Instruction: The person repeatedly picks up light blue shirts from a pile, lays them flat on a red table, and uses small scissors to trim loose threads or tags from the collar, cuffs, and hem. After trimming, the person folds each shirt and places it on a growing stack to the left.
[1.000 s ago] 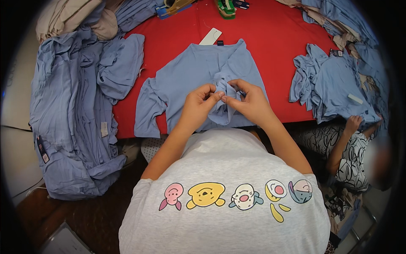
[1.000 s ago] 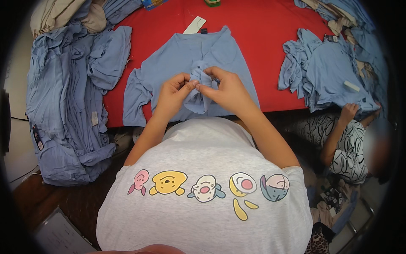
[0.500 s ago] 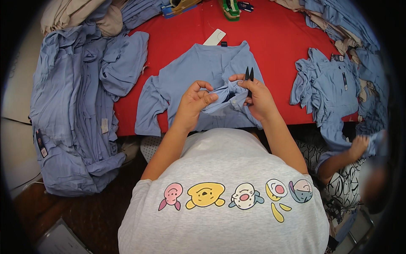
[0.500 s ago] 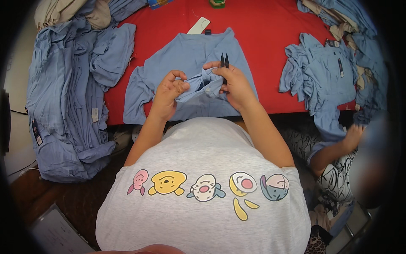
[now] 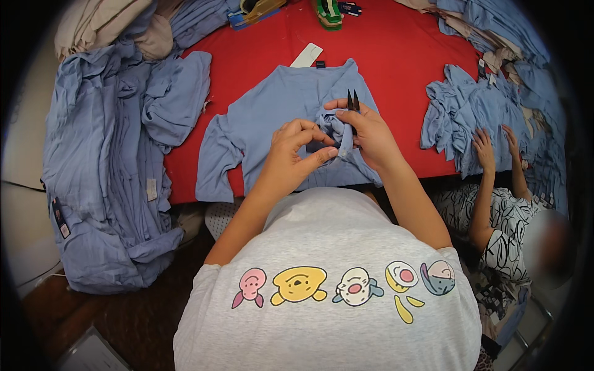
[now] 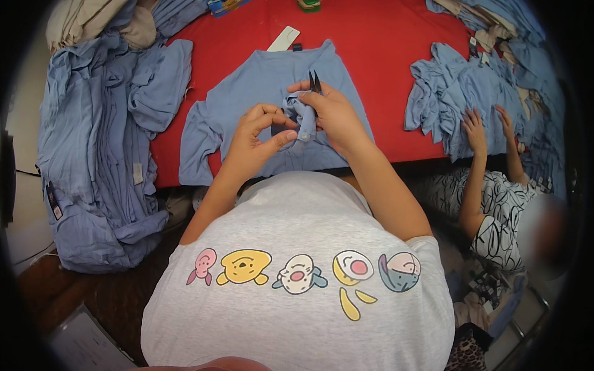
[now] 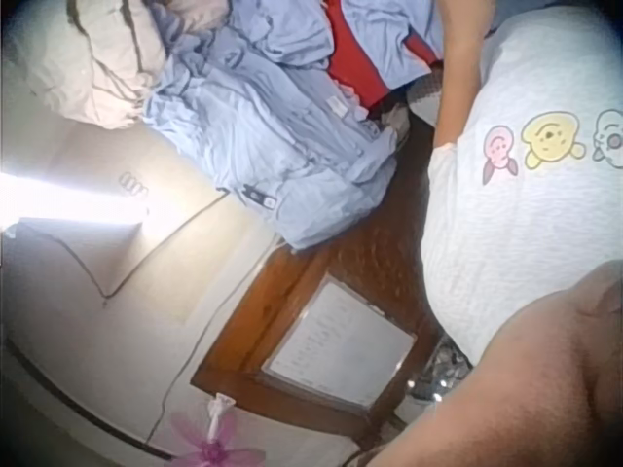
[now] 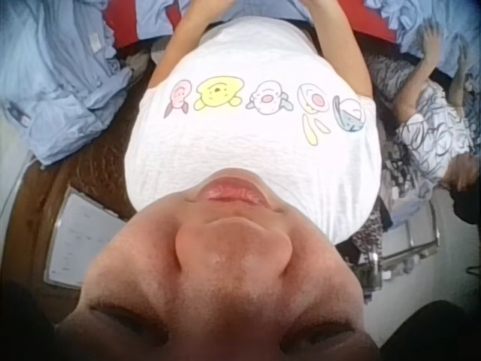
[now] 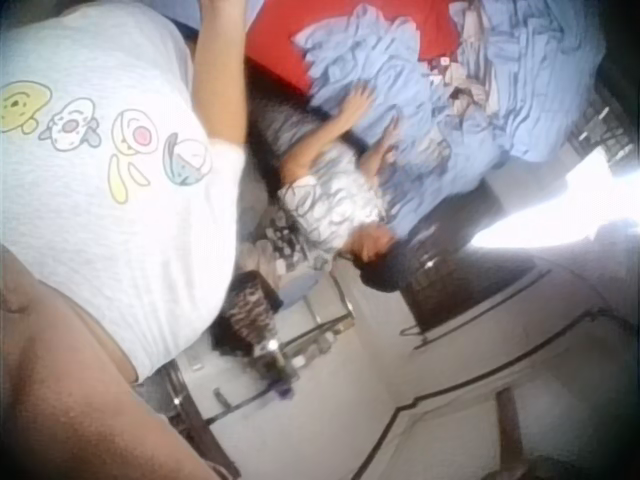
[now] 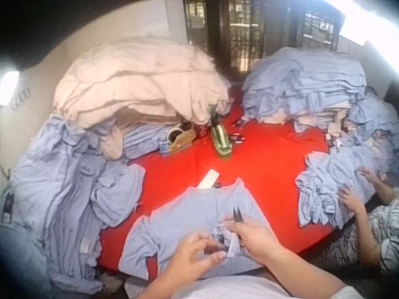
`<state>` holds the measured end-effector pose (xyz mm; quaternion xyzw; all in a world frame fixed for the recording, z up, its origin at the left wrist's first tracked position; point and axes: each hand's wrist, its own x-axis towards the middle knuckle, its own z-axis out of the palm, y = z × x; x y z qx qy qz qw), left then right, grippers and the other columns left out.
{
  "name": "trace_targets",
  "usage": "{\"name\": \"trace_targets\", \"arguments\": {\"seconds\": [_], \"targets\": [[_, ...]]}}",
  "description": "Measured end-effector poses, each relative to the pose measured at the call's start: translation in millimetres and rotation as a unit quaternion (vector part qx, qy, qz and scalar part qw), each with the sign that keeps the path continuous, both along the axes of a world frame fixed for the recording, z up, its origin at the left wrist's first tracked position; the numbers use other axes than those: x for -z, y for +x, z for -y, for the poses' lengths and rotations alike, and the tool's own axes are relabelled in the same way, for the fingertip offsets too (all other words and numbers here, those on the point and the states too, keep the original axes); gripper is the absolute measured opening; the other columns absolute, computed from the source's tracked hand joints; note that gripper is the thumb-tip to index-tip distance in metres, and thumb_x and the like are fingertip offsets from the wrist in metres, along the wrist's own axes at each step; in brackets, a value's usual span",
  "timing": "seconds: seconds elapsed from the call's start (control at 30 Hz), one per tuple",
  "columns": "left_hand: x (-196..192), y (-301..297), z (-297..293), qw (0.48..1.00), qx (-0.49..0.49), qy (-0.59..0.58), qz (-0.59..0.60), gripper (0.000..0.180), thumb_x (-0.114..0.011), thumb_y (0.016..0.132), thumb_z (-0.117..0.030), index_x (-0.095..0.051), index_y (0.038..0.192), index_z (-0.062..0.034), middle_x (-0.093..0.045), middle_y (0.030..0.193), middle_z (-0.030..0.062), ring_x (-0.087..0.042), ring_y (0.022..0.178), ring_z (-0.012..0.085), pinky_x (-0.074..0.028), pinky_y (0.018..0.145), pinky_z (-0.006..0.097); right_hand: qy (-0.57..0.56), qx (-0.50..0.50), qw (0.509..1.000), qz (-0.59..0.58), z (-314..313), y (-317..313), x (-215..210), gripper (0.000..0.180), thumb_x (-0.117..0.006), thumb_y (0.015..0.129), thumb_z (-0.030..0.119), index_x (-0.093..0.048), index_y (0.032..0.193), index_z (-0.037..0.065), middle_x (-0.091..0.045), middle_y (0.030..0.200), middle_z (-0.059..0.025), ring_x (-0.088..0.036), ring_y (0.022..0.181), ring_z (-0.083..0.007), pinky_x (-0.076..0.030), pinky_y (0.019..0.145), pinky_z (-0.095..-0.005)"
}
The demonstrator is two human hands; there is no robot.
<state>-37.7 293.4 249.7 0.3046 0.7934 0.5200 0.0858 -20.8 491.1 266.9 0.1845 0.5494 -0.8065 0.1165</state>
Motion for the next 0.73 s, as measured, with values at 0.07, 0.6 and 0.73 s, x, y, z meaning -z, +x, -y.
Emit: {"name": "trace_targets", "arguments": {"seconds": [0.07,0.6,0.73], "targets": [[-9,3,0,0.999,0.008,0.016,0.037,0.024,-0.08,0.087,-0.015,-0.076,0.106,-0.0018,-0.066,0.103,0.006,-0.057,0.097,0.0176,-0.046,0.087,0.034,0.032,0.017,0.999,-0.017,3,-3,-4,0.027,-0.058,0.101,0.018,-0.066,0.123,0.005,-0.054,0.072,0.008,-0.041,0.054,-0.0005,-0.028,0.048,-0.0203],[5,2,-8,0.838,-0.095,0.292,0.451,0.027,-0.072,0.098,-0.016,-0.071,0.119,0.001,-0.074,0.107,0.0046,-0.066,0.096,0.0095,-0.051,0.088,0.025,0.406,-0.057,0.889,-0.202,-10,39,-27,0.022,-0.074,0.094,0.015,-0.068,0.112,0.004,-0.075,0.099,-0.0105,-0.07,0.09,-0.0166,-0.053,0.074,-0.03],[8,-3,-12,0.846,-0.066,0.268,0.456,0.027,-0.07,0.1,-0.017,-0.07,0.122,-0.0012,-0.074,0.11,0.0045,-0.065,0.104,0.0115,-0.049,0.096,0.027,0.359,-0.055,0.914,-0.182,-9,37,-21,0.023,-0.074,0.094,0.017,-0.069,0.114,0.005,-0.075,0.098,-0.0103,-0.071,0.087,-0.0166,-0.052,0.071,-0.0281]]}}
